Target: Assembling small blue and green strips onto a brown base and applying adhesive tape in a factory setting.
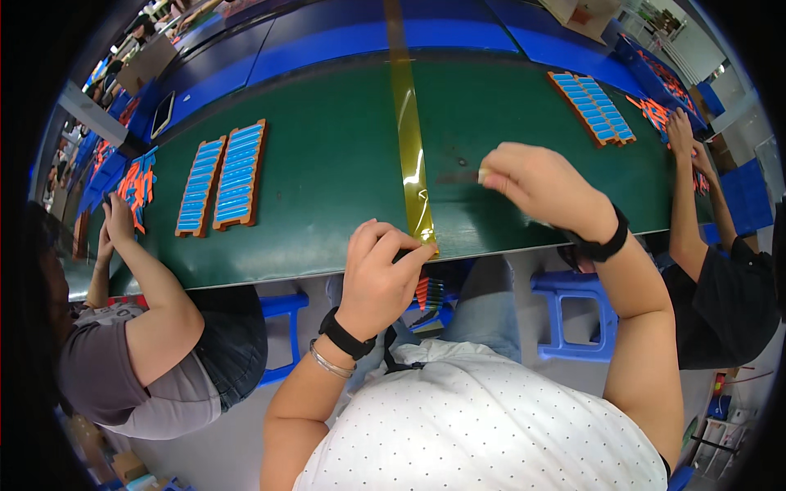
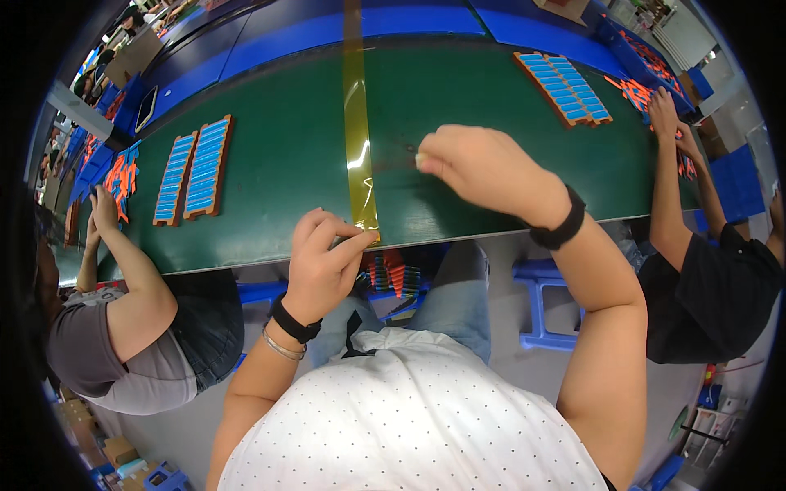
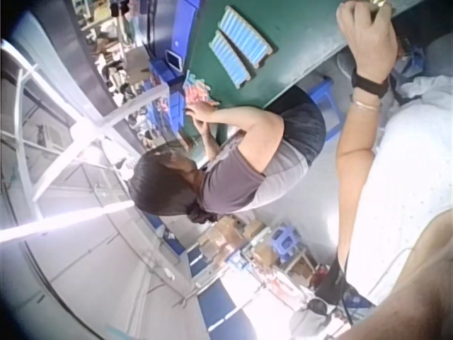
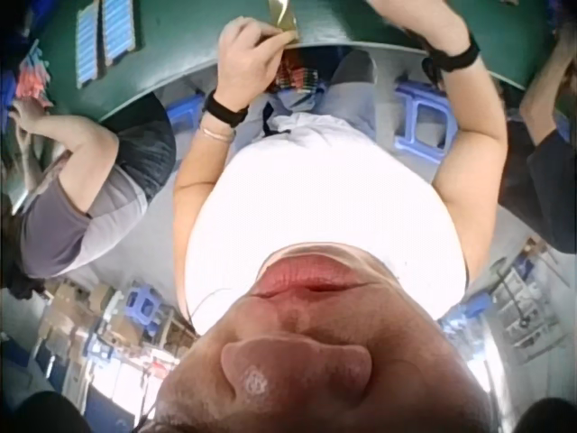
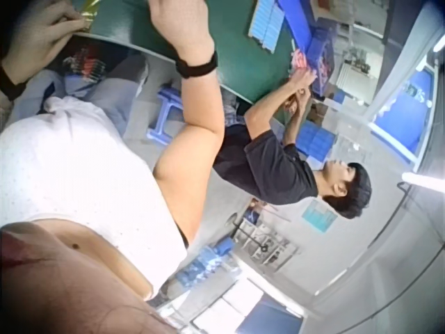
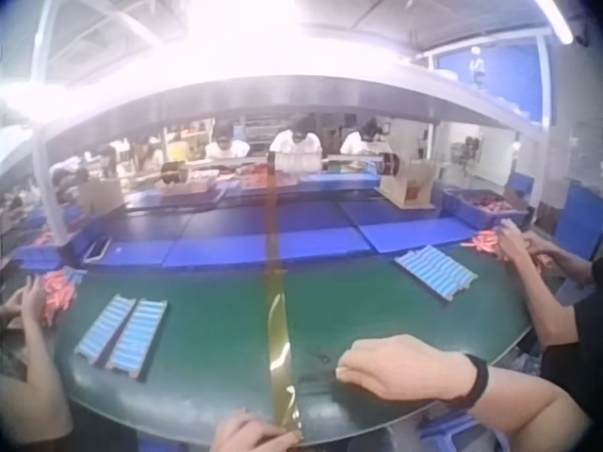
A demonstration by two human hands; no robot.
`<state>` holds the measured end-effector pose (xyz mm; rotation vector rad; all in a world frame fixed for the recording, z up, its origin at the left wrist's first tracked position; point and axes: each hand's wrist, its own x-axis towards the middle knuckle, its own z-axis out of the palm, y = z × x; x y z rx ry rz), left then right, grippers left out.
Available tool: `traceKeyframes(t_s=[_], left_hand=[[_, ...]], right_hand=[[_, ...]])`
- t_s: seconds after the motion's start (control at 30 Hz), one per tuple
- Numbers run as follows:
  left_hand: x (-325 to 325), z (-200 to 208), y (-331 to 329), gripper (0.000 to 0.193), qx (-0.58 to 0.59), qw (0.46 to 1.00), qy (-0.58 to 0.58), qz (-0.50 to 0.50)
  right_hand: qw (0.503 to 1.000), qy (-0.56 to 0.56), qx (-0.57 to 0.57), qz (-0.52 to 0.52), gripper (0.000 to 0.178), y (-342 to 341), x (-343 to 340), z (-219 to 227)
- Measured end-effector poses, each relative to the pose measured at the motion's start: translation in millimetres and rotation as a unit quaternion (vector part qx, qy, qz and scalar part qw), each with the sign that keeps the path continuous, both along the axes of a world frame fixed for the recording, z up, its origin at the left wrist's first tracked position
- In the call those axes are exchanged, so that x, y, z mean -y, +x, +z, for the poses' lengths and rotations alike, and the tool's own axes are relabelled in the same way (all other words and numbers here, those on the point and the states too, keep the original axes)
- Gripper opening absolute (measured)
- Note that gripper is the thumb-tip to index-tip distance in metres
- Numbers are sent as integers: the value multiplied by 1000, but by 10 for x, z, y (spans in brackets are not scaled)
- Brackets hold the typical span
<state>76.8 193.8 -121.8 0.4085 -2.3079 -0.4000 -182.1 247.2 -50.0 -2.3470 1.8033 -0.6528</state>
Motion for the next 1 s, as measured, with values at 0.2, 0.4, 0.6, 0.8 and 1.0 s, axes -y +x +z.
traceKeyframes(t_s=[0.2, 0.4, 0.6, 0.8, 1.0], left_hand=[[-128, 34, -25, 23, 13, 999, -23, 33], [-215, -143, 7, 22, -19, 998, -8, 62], [-219, -115, -8, 14, -13, 996, 21, 84], [-203, 71, -22, 10, 71, 991, 63, 99], [-169, 157, -52, 10, 174, 981, 20, 84]], right_hand=[[996, -10, -60, 60, 11, 275, -106, -98], [991, -43, -102, 82, 14, 356, -57, -163], [989, -42, -105, 95, 13, 367, -23, -247], [986, -14, -120, 112, 16, 353, 3, -272], [983, 10, -147, 105, 12, 372, -32, -210]])
